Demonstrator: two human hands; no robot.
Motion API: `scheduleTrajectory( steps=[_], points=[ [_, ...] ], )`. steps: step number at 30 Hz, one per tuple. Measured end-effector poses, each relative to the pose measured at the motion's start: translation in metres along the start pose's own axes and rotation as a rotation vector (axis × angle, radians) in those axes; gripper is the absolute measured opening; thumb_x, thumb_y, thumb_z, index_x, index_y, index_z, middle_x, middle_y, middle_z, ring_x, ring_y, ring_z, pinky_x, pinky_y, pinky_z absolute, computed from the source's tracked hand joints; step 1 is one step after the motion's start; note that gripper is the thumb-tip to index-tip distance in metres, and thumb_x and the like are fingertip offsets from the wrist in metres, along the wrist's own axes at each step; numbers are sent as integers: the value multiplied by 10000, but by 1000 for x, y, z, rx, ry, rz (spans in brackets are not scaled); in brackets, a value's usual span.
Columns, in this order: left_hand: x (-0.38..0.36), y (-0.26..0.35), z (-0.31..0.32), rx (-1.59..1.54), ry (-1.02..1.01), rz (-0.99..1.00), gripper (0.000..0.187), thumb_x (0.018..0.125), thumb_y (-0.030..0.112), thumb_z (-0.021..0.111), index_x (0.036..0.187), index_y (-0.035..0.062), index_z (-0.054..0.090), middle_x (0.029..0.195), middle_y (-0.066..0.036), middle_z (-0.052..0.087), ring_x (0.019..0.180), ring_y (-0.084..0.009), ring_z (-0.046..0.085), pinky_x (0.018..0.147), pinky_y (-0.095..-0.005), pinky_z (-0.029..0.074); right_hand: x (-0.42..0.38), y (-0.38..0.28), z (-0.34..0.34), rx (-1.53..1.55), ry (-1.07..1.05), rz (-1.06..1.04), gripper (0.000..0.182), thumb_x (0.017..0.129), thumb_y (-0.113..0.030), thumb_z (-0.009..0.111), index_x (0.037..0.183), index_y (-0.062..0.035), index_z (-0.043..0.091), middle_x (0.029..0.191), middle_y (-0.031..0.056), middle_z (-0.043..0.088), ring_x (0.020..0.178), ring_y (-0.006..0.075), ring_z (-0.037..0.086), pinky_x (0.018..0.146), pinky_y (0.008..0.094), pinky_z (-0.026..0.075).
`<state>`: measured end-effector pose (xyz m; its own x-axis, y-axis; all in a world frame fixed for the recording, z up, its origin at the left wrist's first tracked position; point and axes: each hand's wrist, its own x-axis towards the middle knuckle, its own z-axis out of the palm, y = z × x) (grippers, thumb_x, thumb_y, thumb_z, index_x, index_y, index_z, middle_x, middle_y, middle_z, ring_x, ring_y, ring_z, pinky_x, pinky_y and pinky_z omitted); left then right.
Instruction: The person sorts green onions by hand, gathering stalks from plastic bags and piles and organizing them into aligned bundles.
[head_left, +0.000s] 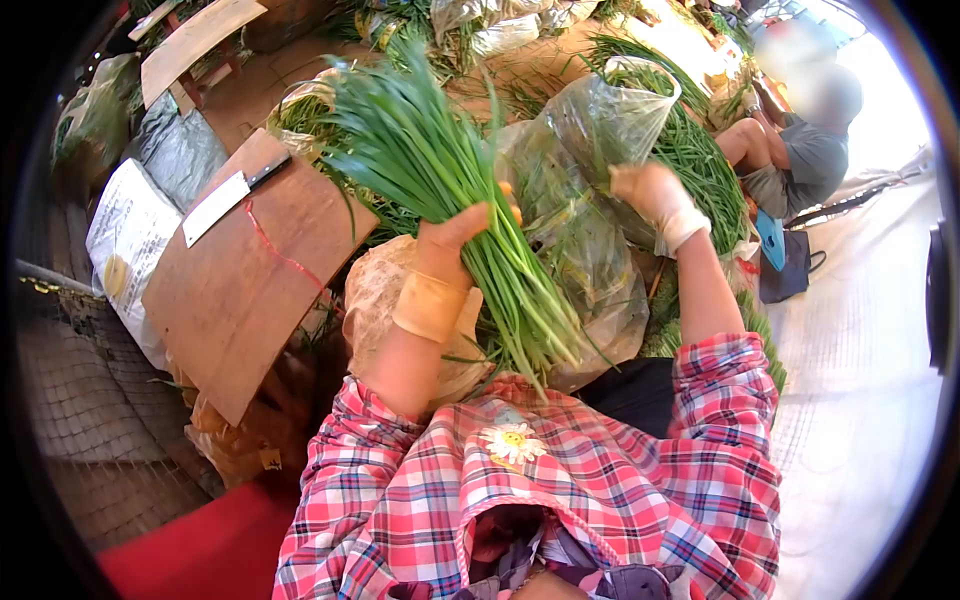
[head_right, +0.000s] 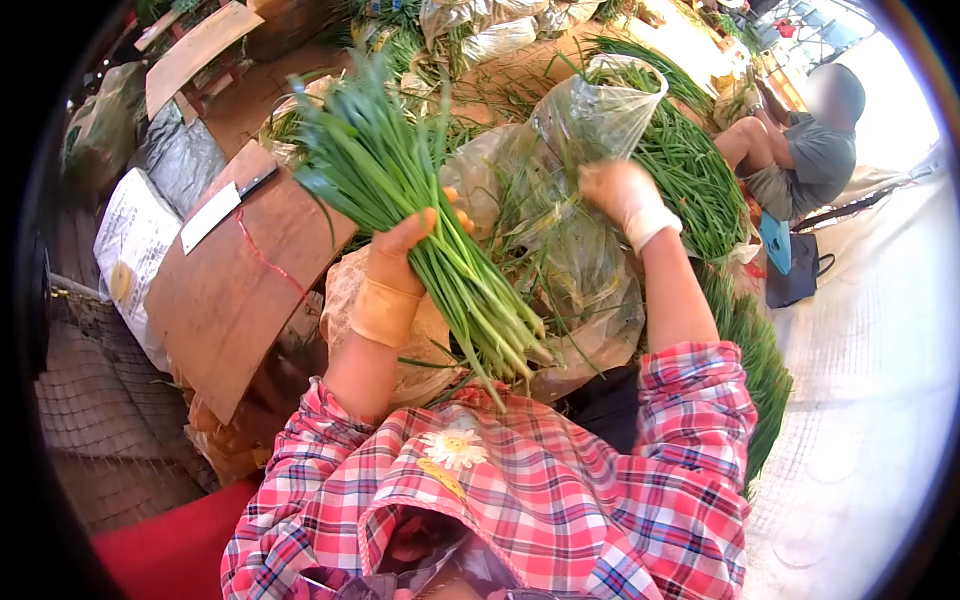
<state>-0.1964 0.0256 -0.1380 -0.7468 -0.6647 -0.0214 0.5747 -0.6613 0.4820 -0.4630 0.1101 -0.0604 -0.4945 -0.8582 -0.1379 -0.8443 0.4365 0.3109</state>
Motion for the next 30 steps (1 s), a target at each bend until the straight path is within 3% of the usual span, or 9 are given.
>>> scheduleTrajectory(
  steps=[3, 6, 9, 17, 21, 22, 25, 27, 30],
  points=[
    [7, 24, -2, -4, -41, 142, 406, 740, 144, 721, 1083, -1, 558, 950, -132, 626, 842, -269, 639, 700, -394, 560, -52, -38, -21, 1342, -45, 115, 446, 828, -178, 645, 1241, -60, 526, 1082, 119, 623, 1014, 157, 581, 899, 253, 434],
    [12, 39, -7, 94, -1, 368, 401, 725, 66, 725, 1087, 7, 562, 965, -125, 622, 868, -250, 629, 706, -388, 558, -67, -89, -64, 1707, 3, -181, 447, 786, -181, 706, 1185, -44, 560, 1014, 94, 628, 938, 105, 570, 851, 235, 451],
    [10, 54, -17, 118, 54, 457, 412, 726, 65, 724, 1097, 3, 557, 967, -117, 622, 868, -243, 625, 717, -380, 553, -66, -133, -61, 1271, 98, -447, 307, 751, -176, 728, 1021, -60, 637, 835, 61, 656, 763, 135, 610, 726, 263, 496],
    [2, 84, -43, 16, 214, 531, 426, 773, 171, 683, 1132, -9, 542, 982, -143, 614, 885, -265, 610, 797, -402, 512, -47, -165, -45, 1147, 40, -401, 256, 760, -192, 713, 974, -67, 652, 730, 96, 649, 657, 202, 620, 619, 311, 481],
    [1, 94, -50, -21, 208, 517, 380, 769, 168, 684, 1101, 31, 561, 975, -128, 616, 885, -268, 611, 799, -421, 517, -36, -182, -73, 1363, 200, -567, 574, 743, -215, 740, 1240, -47, 507, 1030, 153, 619, 933, 235, 598, 831, 294, 457],
    [-1, 97, -48, -13, 209, 506, 389, 763, 159, 685, 1111, 43, 556, 984, -121, 611, 894, -258, 610, 796, -426, 523, -31, -184, -75, 1241, 163, -637, 899, 664, -294, 798, 1366, -8, 316, 1142, 207, 562, 1078, 296, 541, 933, 321, 411],
    [-6, 119, -26, -21, 203, 652, 441, 740, 109, 688, 1146, 49, 526, 983, -77, 594, 840, -199, 601, 741, -362, 527, -16, -213, -72, 965, 93, -770, 1078, 592, -369, 832, 1420, -57, 216, 1239, 182, 518, 1179, 279, 480, 1004, 368, 354],
    [-9, 144, -25, 10, 195, 663, 431, 747, 123, 683, 1142, 39, 532, 990, -87, 594, 850, -212, 601, 771, -357, 518, -6, -239, -95, 913, -97, -737, 1084, 578, -291, 827, 1421, -52, 188, 1227, 203, 518, 1161, 296, 493, 989, 347, 376],
    [-30, 195, 6, 231, 297, 872, 427, 792, 182, 643, 1153, -7, 513, 1029, -131, 586, 965, -262, 590, 885, -407, 487, 16, -279, -122, 1061, 276, -963, 972, 602, -196, 780, 1397, -43, 243, 1186, 213, 533, 1097, 285, 542, 925, 332, 427]
  ],
)
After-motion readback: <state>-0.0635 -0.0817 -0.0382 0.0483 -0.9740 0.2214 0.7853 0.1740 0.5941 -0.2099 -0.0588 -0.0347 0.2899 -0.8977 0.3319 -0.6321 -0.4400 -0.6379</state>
